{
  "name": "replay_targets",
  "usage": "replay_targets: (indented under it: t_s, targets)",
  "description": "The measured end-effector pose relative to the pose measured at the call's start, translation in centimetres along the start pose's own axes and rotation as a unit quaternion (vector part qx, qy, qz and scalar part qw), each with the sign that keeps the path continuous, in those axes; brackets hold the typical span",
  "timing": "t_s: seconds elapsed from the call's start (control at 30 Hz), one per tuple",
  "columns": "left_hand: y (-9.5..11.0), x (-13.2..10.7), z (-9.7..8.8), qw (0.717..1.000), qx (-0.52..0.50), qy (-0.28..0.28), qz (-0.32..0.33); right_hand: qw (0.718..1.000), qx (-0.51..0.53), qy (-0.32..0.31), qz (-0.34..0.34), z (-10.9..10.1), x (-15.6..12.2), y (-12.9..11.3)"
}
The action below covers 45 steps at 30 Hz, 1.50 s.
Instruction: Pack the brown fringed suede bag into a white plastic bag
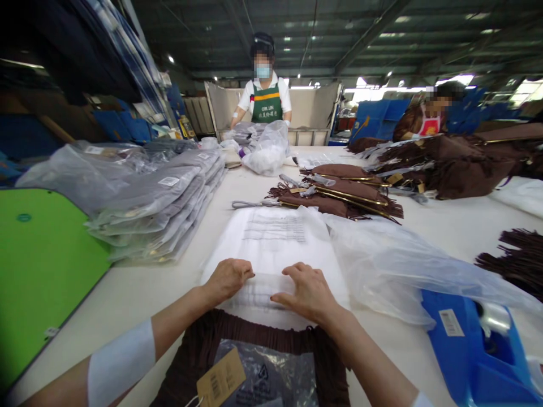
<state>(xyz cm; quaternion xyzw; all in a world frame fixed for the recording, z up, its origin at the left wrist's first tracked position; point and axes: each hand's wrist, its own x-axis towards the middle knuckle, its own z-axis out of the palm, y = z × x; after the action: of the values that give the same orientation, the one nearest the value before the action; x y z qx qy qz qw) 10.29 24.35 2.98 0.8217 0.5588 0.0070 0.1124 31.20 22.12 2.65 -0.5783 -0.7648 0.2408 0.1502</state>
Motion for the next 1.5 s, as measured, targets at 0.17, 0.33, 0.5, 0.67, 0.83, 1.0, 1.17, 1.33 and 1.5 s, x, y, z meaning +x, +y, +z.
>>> replay_targets:
  t_s: [0.17, 0.33, 0.5, 0.67, 0.83, 1.0, 1.17, 1.33, 1.5]
  targets:
    - [0.2, 0.5, -0.6, 0.996, -0.085, -0.008, -0.036, 0.999, -0.033, 0.034, 0.007, 0.9, 0.0, -1.4]
    - [0.3, 0.3, -1.0, 0.984, -0.168, -0.020, -0.053, 0.996, 0.037, 0.031, 0.077, 0.7, 1.0, -0.8]
    - [-0.2, 0.2, -0.8, 0.964, -0.258, -0.043, -0.044, 0.983, 0.138, 0.003, 0.120, 0.6, 1.0, -0.2]
    - [-0.4, -0.1, -0.9, 0.969, -0.242, -0.040, -0.031, 0.969, 0.212, -0.009, 0.126, 0.6, 0.8, 0.0]
    - [-0.4, -1.4, -1.3, 0.992, -0.127, -0.026, -0.002, 0.971, 0.206, -0.014, 0.117, 0.5, 0.7, 0.4]
    - [-0.4, -2.9, -1.0, 0.999, -0.020, -0.002, 0.030, 0.991, 0.117, 0.003, 0.067, 0.4, 0.2, -1.0]
    - [0.3, -3.4, -1.1, 0.998, 0.020, 0.007, 0.059, 1.000, 0.002, 0.020, -0.003, 0.8, 0.0, -4.2]
    - [-0.1, -4.0, -1.4, 0.998, 0.007, 0.002, 0.065, 0.999, -0.047, -0.013, -0.015, 1.2, -0.2, -4.1]
    - [-0.2, -4.1, -1.4, 0.998, -0.058, -0.002, 0.010, 1.000, -0.021, -0.013, 0.008, 1.3, -0.6, -3.3]
